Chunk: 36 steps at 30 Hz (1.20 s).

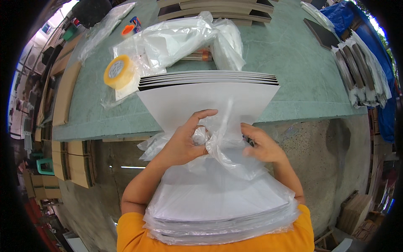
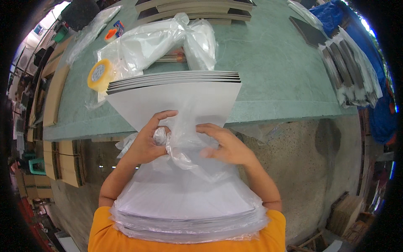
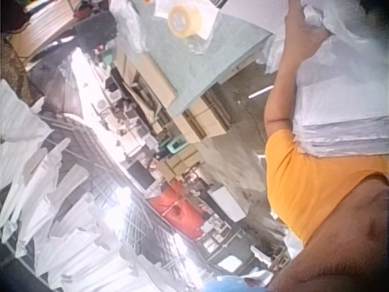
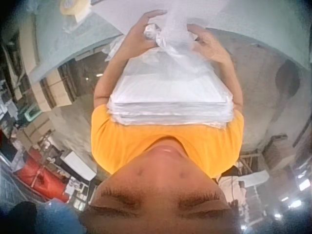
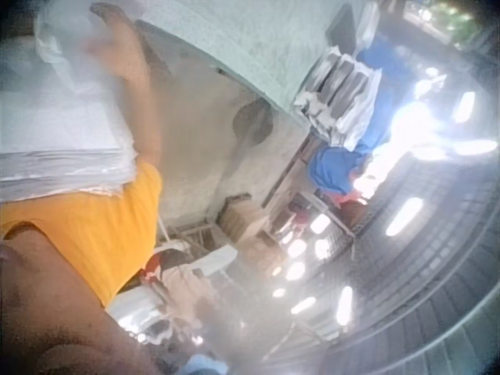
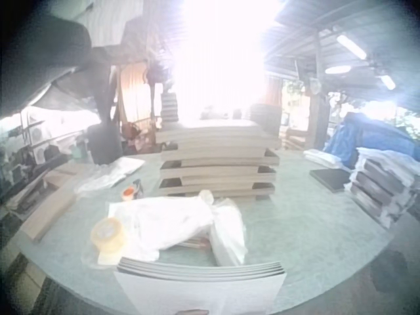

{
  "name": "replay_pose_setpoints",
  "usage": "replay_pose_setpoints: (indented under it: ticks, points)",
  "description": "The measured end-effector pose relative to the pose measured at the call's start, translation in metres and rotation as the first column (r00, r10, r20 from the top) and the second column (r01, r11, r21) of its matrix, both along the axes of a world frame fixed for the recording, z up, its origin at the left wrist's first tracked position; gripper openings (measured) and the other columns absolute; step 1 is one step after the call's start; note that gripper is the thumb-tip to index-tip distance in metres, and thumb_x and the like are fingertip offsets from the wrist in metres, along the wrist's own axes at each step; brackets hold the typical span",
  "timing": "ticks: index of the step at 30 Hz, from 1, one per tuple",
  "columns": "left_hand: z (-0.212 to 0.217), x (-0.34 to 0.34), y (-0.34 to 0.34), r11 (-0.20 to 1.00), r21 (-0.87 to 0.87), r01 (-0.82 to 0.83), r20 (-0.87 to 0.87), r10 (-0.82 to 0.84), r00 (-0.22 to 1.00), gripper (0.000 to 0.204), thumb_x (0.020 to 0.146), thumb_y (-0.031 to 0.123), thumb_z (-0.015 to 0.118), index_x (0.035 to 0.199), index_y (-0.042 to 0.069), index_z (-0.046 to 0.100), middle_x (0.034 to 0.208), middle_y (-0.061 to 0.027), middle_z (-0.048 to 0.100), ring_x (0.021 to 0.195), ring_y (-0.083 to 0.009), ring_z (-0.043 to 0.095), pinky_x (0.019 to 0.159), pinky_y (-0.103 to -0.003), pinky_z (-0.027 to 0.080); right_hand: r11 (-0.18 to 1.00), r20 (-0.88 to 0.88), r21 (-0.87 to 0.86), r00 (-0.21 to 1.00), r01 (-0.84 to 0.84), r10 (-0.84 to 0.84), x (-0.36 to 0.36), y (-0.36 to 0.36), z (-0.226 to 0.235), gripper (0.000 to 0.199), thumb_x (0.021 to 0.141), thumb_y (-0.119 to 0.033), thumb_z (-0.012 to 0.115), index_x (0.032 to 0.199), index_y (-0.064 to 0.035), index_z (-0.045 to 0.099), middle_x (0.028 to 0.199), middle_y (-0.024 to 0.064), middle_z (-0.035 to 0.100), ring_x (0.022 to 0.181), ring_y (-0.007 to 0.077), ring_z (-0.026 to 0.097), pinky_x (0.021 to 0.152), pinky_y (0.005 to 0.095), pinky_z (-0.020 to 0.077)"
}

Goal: The person wraps individual black-covered books in clear plastic sheets by hand, folding the plastic around the edges and inserting it into the inner covers.

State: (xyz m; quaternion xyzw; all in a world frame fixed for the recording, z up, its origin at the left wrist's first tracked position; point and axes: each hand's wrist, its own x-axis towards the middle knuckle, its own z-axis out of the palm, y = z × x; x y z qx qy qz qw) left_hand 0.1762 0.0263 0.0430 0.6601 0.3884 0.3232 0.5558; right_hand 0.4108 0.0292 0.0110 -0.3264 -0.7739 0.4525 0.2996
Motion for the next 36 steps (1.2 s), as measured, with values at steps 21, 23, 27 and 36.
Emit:
replay_pose_setpoints:
  ticks: [21,23,27,36]
  points:
    - [-0.010,-0.114,-0.015,0.609,0.150,-0.779,0.353,0.703,0.617,0.039,0.067,0.004,0.052,0.104,-0.003,0.045,0.081,-0.0130,0.055,0.072,-0.0155,0.052,0.063,-0.027,0.045,0.751,-0.420,-0.655,0.785,0.086,-0.456,0.028,-0.004,0.019,0.015,0.078,-0.015,0.060,0.077,-0.0005,0.058,0.066,0.0057,0.059,0.053,0.0110,0.054,0.050,0.0227,0.0456]
    - [0.011,-0.081,-0.017,0.733,0.139,-0.666,0.365,0.588,0.722,0.035,0.067,0.001,0.052,0.101,-0.001,0.043,0.075,-0.0112,0.052,0.061,-0.0133,0.048,0.057,-0.025,0.043,0.778,-0.429,-0.629,0.836,-0.003,-0.343,-0.002,-0.004,0.030,0.015,0.078,-0.013,0.060,0.077,0.0009,0.058,0.068,0.0066,0.059,0.055,0.0124,0.054,0.052,0.0241,0.0459]
    - [0.037,-0.005,-0.015,0.973,0.203,-0.107,0.107,0.087,0.990,0.010,0.074,0.008,0.058,0.077,0.001,0.051,0.064,-0.0036,0.052,0.058,-0.0097,0.047,0.055,-0.023,0.039,0.754,-0.450,-0.643,0.864,-0.139,-0.225,-0.048,-0.003,0.048,0.017,0.080,-0.016,0.058,0.074,0.0002,0.057,0.065,0.0065,0.057,0.056,0.0134,0.054,0.052,0.0246,0.0443]
    - [0.009,-0.102,0.004,0.641,0.227,-0.733,-0.350,0.756,0.553,0.011,0.073,0.012,0.061,0.075,0.003,0.055,0.067,-0.0004,0.054,0.062,-0.0081,0.046,0.057,-0.022,0.039,0.696,-0.580,-0.687,0.734,-0.207,-0.354,0.002,0.000,0.039,0.021,0.082,-0.017,0.055,0.066,-0.0037,0.054,0.059,0.0046,0.051,0.055,0.0127,0.051,0.054,0.0234,0.0428]
